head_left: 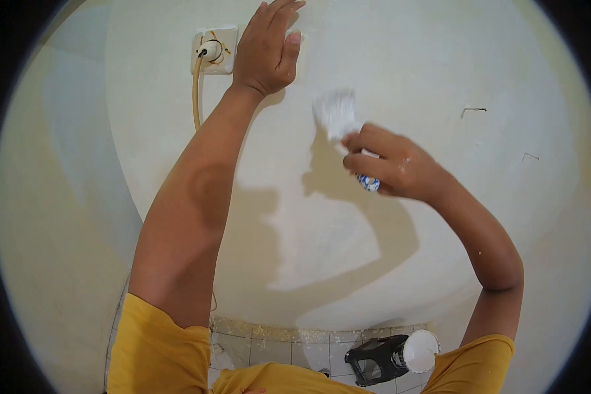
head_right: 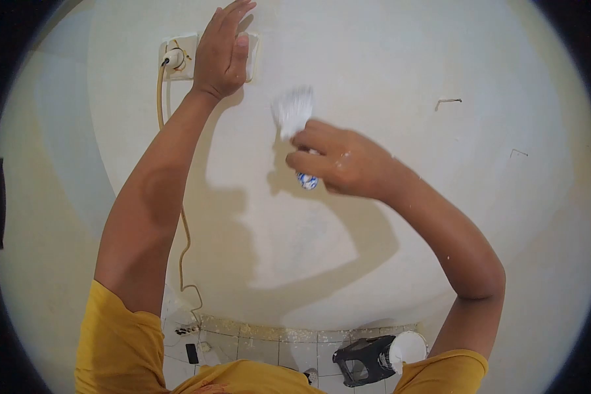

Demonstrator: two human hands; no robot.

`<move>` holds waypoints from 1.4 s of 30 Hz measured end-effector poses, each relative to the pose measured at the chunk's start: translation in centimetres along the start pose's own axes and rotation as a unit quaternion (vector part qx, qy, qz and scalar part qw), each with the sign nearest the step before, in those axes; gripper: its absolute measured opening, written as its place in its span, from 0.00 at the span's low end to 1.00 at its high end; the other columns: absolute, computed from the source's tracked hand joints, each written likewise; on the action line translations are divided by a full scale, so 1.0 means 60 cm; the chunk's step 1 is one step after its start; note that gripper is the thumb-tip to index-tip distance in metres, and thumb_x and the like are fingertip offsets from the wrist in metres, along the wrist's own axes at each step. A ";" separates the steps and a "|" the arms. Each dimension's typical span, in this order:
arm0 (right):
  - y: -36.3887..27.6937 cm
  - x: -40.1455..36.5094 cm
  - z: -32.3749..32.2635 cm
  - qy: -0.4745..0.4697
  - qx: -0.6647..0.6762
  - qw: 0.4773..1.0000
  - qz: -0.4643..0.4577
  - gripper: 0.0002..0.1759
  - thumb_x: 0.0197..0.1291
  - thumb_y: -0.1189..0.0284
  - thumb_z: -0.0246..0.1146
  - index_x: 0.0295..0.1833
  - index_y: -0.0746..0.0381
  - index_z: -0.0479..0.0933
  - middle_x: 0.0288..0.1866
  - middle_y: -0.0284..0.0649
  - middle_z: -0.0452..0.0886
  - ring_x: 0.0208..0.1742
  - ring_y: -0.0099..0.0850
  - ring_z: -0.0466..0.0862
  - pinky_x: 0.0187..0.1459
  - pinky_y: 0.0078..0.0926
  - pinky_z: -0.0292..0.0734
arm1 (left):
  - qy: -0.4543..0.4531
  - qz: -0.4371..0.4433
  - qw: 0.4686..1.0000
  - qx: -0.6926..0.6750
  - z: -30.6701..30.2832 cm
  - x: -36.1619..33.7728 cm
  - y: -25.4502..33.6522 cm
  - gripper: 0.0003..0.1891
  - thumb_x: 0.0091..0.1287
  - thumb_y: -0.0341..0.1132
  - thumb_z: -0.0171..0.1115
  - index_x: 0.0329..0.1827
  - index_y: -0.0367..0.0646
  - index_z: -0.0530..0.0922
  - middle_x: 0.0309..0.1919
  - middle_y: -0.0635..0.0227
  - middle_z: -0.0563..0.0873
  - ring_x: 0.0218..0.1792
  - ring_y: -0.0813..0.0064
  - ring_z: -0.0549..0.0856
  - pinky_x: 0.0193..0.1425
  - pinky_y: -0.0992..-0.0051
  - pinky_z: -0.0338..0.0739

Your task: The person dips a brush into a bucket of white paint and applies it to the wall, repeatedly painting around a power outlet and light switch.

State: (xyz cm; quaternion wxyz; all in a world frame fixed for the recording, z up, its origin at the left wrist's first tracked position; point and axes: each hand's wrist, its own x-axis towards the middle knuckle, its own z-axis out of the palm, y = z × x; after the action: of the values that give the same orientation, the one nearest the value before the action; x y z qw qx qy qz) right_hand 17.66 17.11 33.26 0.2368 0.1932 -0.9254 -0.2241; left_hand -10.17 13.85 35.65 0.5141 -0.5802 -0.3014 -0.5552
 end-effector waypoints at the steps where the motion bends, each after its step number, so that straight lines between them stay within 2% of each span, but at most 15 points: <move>1: -0.011 -0.003 0.005 0.017 0.044 0.998 0.045 0.19 0.45 0.88 0.65 0.45 0.64 0.78 0.41 0.43 0.79 0.42 0.41 0.82 0.38 0.35 0.81 | -0.003 0.001 1.000 0.003 0.000 -0.001 -0.001 0.24 0.78 0.40 0.43 0.69 0.33 0.72 0.68 0.44 0.77 0.71 0.44 0.74 0.81 0.50 0.60; 3: -0.023 -0.002 0.012 0.053 0.129 0.981 0.132 0.17 0.49 0.89 0.64 0.46 0.64 0.79 0.39 0.44 0.80 0.40 0.42 0.83 0.36 0.34 0.81 | -0.001 -0.002 1.000 -0.005 0.001 0.001 -0.003 0.24 0.78 0.40 0.43 0.69 0.33 0.72 0.68 0.44 0.77 0.71 0.44 0.74 0.81 0.51 0.60; 4: -0.023 0.007 0.009 0.114 0.146 0.964 0.192 0.10 0.61 0.85 0.63 0.48 0.66 0.79 0.38 0.41 0.83 0.38 0.34 0.85 0.36 0.30 0.82 | 0.002 -0.008 1.000 -0.018 0.001 0.001 -0.003 0.25 0.79 0.41 0.42 0.69 0.33 0.72 0.68 0.45 0.77 0.71 0.44 0.74 0.81 0.51 0.60; 7: 0.016 0.042 -0.006 0.262 0.242 0.863 0.359 0.06 0.68 0.79 0.63 0.48 0.68 0.78 0.40 0.39 0.85 0.39 0.25 0.85 0.37 0.25 0.85 | 0.004 0.009 1.000 -0.012 0.006 -0.001 -0.013 0.25 0.79 0.42 0.41 0.69 0.33 0.72 0.69 0.45 0.77 0.71 0.45 0.74 0.81 0.51 0.59; 9: 0.052 0.064 -0.021 0.339 0.293 0.801 0.397 0.09 0.72 0.73 0.63 0.48 0.70 0.78 0.40 0.38 0.84 0.41 0.22 0.85 0.39 0.24 0.89 | 0.003 0.025 1.000 0.002 0.009 -0.004 -0.021 0.25 0.80 0.42 0.41 0.69 0.32 0.72 0.69 0.44 0.76 0.71 0.45 0.75 0.80 0.52 0.61; 11: 0.080 0.087 -0.044 0.396 0.273 0.779 0.403 0.10 0.72 0.73 0.63 0.48 0.72 0.77 0.40 0.42 0.84 0.41 0.26 0.86 0.41 0.27 0.91 | 0.000 0.035 0.999 0.012 0.008 -0.003 -0.025 0.26 0.80 0.43 0.41 0.69 0.32 0.72 0.69 0.43 0.75 0.70 0.45 0.75 0.79 0.52 0.65; 14: 0.121 0.112 -0.079 0.501 0.243 0.753 0.349 0.12 0.72 0.74 0.63 0.51 0.74 0.76 0.42 0.45 0.83 0.45 0.31 0.86 0.46 0.32 0.92 | 0.002 -0.045 0.992 -0.118 -0.001 0.003 0.005 0.27 0.81 0.46 0.41 0.69 0.30 0.71 0.69 0.40 0.74 0.70 0.44 0.75 0.74 0.54 0.73; 19: 0.121 0.133 -0.097 0.619 0.238 0.681 0.311 0.13 0.73 0.76 0.61 0.51 0.79 0.74 0.43 0.49 0.83 0.46 0.35 0.87 0.48 0.35 0.94 | 0.014 -0.023 0.991 -0.129 0.005 0.001 -0.009 0.29 0.82 0.48 0.39 0.71 0.31 0.70 0.69 0.40 0.73 0.70 0.44 0.75 0.71 0.55 0.77; 22: 0.111 0.124 -0.051 0.605 0.263 0.673 0.334 0.14 0.74 0.73 0.61 0.49 0.77 0.75 0.40 0.48 0.83 0.43 0.31 0.87 0.45 0.32 0.93 | 0.022 -0.021 0.992 -0.126 0.012 -0.005 -0.016 0.29 0.82 0.48 0.39 0.71 0.31 0.69 0.69 0.39 0.72 0.70 0.44 0.75 0.72 0.54 0.76; 25: 0.097 0.098 -0.015 0.574 0.296 0.687 0.333 0.15 0.74 0.74 0.60 0.48 0.80 0.73 0.40 0.51 0.82 0.43 0.32 0.86 0.47 0.35 0.93 | 0.018 -0.018 0.993 -0.118 0.011 -0.002 -0.017 0.29 0.82 0.48 0.39 0.71 0.32 0.69 0.69 0.40 0.73 0.70 0.44 0.75 0.71 0.54 0.77; 29: 0.049 0.077 0.017 0.534 0.320 0.697 0.357 0.12 0.74 0.74 0.62 0.49 0.75 0.73 0.42 0.48 0.83 0.44 0.32 0.87 0.47 0.34 0.93 | 0.019 -0.007 0.993 -0.120 0.012 -0.004 -0.020 0.27 0.82 0.46 0.40 0.70 0.31 0.70 0.69 0.40 0.73 0.69 0.44 0.76 0.70 0.55 0.78; 34: 0.018 0.052 0.040 0.428 0.356 0.709 0.433 0.11 0.73 0.73 0.63 0.50 0.72 0.75 0.39 0.44 0.83 0.42 0.29 0.86 0.46 0.29 0.92 | 0.008 -0.025 0.995 -0.099 -0.002 0.002 0.003 0.26 0.80 0.43 0.42 0.69 0.31 0.71 0.68 0.40 0.74 0.68 0.44 0.77 0.68 0.57 0.80; 37: 0.036 0.060 0.006 0.338 0.334 0.746 0.466 0.10 0.72 0.73 0.64 0.48 0.71 0.78 0.38 0.43 0.84 0.41 0.27 0.86 0.46 0.29 0.92 | 0.010 -0.022 0.996 -0.088 -0.002 0.004 0.002 0.26 0.80 0.44 0.42 0.69 0.31 0.71 0.68 0.40 0.74 0.68 0.44 0.77 0.68 0.57 0.80; 40: 0.065 0.087 -0.026 0.347 0.296 0.786 0.417 0.07 0.70 0.75 0.65 0.46 0.69 0.80 0.38 0.40 0.85 0.40 0.26 0.86 0.42 0.27 0.89 | 0.020 -0.015 0.994 -0.110 0.008 -0.001 -0.009 0.27 0.81 0.46 0.41 0.69 0.31 0.71 0.68 0.40 0.73 0.68 0.45 0.77 0.69 0.56 0.79; 42: 0.086 0.105 -0.046 0.366 0.191 0.847 0.336 0.05 0.68 0.77 0.65 0.46 0.67 0.80 0.37 0.40 0.85 0.38 0.28 0.87 0.41 0.28 0.86 | 0.022 -0.012 0.992 -0.124 0.012 -0.001 -0.015 0.28 0.81 0.48 0.40 0.69 0.31 0.71 0.69 0.41 0.73 0.69 0.45 0.76 0.69 0.56 0.79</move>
State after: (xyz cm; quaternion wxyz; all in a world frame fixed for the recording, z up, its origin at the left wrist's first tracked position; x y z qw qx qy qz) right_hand 12.68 17.55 40.29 0.5773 -0.0199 -0.8046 0.1377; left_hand -10.76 14.77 35.94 0.4382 -0.6232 -0.2260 -0.6070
